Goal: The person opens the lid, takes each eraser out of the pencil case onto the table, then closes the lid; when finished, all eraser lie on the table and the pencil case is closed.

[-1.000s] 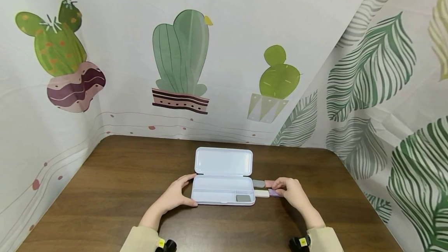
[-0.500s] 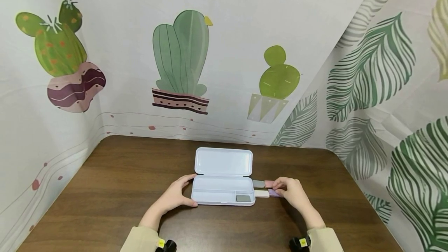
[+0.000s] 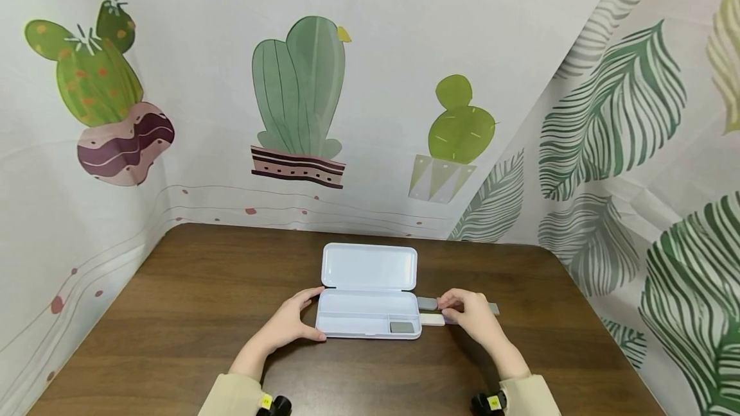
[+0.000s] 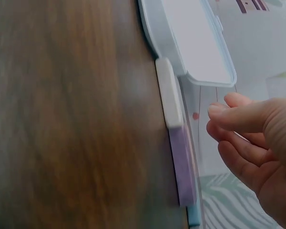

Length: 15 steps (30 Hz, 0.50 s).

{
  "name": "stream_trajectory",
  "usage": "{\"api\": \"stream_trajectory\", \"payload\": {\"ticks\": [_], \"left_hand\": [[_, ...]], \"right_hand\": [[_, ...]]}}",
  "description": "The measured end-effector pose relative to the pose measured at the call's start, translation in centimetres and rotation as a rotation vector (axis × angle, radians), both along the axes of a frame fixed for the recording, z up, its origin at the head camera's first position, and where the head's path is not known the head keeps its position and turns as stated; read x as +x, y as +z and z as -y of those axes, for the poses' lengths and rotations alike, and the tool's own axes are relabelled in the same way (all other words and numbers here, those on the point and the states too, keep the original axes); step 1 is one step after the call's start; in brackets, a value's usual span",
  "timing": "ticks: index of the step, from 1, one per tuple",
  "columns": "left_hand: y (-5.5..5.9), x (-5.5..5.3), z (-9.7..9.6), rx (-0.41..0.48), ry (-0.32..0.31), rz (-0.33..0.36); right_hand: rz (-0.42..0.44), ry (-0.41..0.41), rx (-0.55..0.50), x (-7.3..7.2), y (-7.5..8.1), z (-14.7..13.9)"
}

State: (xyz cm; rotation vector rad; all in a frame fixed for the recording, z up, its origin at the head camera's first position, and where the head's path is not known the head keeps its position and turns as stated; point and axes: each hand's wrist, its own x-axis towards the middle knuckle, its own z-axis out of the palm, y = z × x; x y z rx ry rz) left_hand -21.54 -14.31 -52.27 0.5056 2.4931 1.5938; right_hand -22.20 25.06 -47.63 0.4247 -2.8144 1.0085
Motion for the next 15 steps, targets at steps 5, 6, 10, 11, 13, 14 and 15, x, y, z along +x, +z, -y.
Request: {"api": "stream_trajectory", "payload": {"ticks": [5,6,10,11,13,14,15], "left_hand": [[0.0,-0.1,0.0,-0.004,0.0,-0.002],[0.0,-0.1,0.0,-0.002,0.0,-0.002],[0.0,-0.1,0.0,0.0,0.001,0.0],[0.0,-0.1,0.0,-0.002,0.001,-0.001],[0.0,-0.1,0.0,-0.004,0.001,-0.001],[-0.1,-0.1,0.0,-0.004,0.001,-0.001],[-0.1,-0.1,0.0,-0.006,0.001,-0.001]], "right_hand": [[-0.02,0.056,-0.004,0.0,0.1,1.1],[-0.025,0.068,-0.006,0.0,0.1,1.3],[-0.025,0.117,-0.006,0.1,-0.1,2.2],[-0.018,0.129,-0.01,0.2,-0.1,2.5],[-0.004,0.151,-0.017,0.3,-0.1,2.9],[0.0,0.163,-0.02,0.4,-0.1,3.2],[0.006,0.175,-0.025,0.4,0.0,3.4]]}}
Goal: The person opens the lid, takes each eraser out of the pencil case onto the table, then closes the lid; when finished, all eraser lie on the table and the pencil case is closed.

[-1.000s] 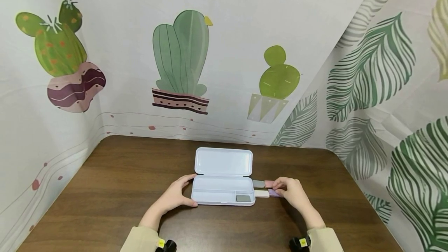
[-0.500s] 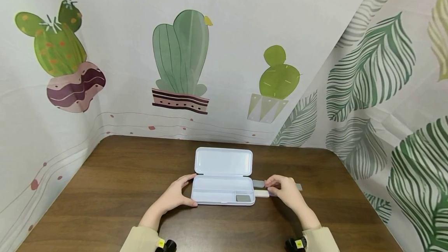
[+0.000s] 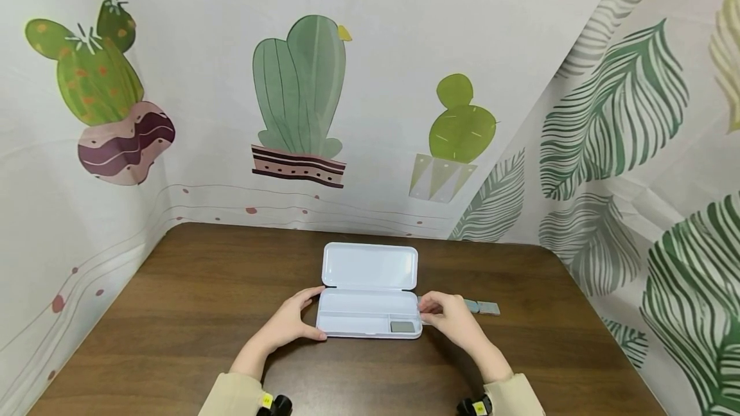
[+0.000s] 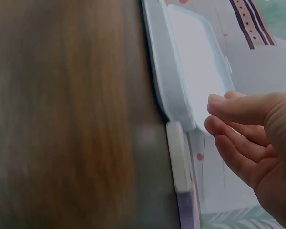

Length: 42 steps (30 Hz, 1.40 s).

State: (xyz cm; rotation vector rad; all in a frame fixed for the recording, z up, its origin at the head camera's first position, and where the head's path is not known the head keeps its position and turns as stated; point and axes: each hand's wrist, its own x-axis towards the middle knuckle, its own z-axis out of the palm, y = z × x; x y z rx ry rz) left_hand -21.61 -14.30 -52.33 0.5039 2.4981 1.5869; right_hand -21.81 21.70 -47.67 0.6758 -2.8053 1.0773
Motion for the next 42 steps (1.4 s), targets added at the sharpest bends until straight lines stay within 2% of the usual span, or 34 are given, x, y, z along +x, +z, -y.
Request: {"api": "stream_trajectory", "payload": {"ticks": [10,18,31,42], "left_hand": [[0.0,0.0,0.0,0.011,-0.001,-0.003],[0.1,0.1,0.0,0.004,-0.001,-0.009],[0.1,0.1,0.0,0.0,-0.001,0.002],[0.2,0.1,-0.1,0.016,-0.003,0.011]], "right_hand": [[0.051,0.107,0.014,0.5,0.8,1.7],[0.104,0.156,0.049,0.6,0.6,2.2],[0.036,0.192,0.123,0.7,0.5,3.0],[0.035,0.18,0.155,0.7,0.3,3.4]]}}
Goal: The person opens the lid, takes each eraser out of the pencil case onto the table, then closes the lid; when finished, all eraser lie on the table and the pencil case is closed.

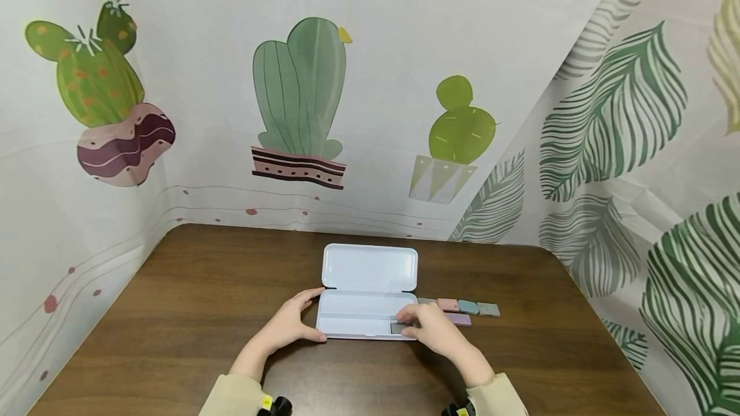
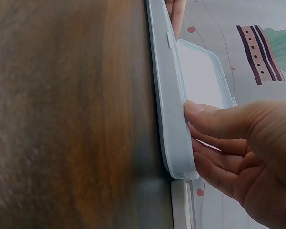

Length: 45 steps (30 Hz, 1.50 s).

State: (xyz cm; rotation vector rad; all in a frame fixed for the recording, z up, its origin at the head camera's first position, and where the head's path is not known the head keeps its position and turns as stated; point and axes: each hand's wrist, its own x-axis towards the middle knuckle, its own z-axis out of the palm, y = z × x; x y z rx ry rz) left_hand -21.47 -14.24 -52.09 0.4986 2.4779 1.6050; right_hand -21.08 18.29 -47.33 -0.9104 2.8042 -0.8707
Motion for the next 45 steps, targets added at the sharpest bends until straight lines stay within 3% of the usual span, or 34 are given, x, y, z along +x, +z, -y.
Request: {"api": "stream_trajectory", "payload": {"ticks": [14,33,45], "left_hand": [[0.11,0.01,0.18,0.0,-0.014,-0.016],[0.17,0.07,0.22,0.005,-0.02,-0.029],[0.12,0.1,0.16,0.005,-0.009,-0.007]], "right_hand": [[-0.014,-0.009,0.0,-0.15,-0.25,-0.01],[-0.007,-0.029,-0.089,-0.18,-0.34,-0.01],[0.063,-0.011,-0.078,-0.62,-0.35,-0.34]]}}
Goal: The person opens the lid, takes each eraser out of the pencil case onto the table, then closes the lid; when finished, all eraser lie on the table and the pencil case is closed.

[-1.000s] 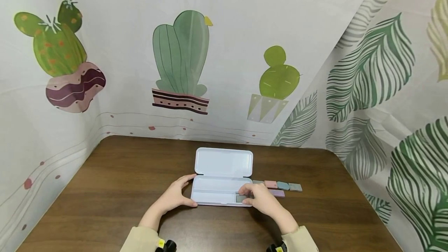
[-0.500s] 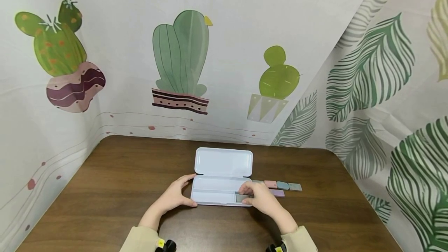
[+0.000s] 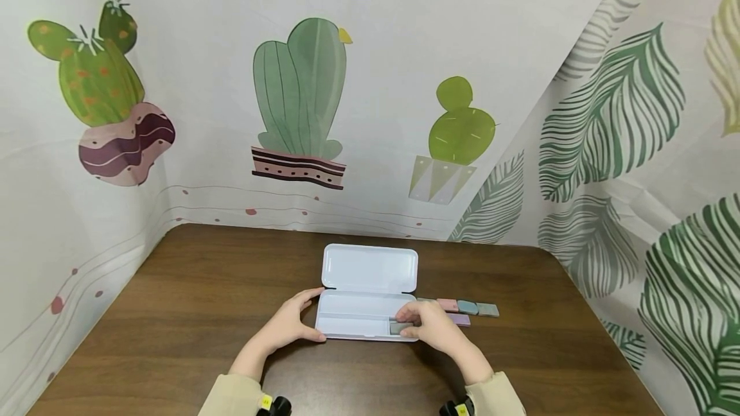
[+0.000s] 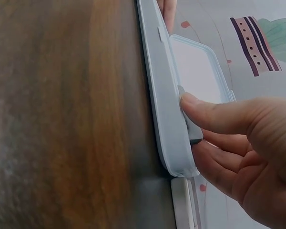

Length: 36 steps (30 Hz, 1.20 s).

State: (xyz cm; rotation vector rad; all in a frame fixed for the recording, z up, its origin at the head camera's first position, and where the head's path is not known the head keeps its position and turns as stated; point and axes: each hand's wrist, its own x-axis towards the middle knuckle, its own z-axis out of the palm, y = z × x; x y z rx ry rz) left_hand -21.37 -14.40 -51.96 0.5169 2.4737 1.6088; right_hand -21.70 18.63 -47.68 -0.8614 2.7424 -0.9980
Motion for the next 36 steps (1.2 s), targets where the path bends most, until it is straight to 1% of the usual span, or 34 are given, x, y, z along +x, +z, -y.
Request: {"api": "stream_trajectory", "payload": {"ticks": [4,12,25,32,36], "left_hand": [[-0.11,-0.02,-0.07,-0.002,0.006,0.009],[-0.01,0.04,-0.1,0.009,0.006,0.02],[-0.07,-0.03,-0.07,0.0,0.003,0.015],[-0.17,-0.04,-0.08,0.005,0.003,0.013],[-0.22,-0.1,-0.12,0.007,0.006,0.017]], "right_hand": [[0.012,0.004,-0.011,-0.03,0.05,0.03],[-0.013,-0.007,-0.008,0.01,-0.13,0.17],[-0.009,-0.014,-0.01,-0.09,-0.38,0.16],[-0.002,-0.016,-0.026,-0.04,-0.28,0.1],[-0.005,-0.028,-0.051,0.07,0.03,-0.13]]}}
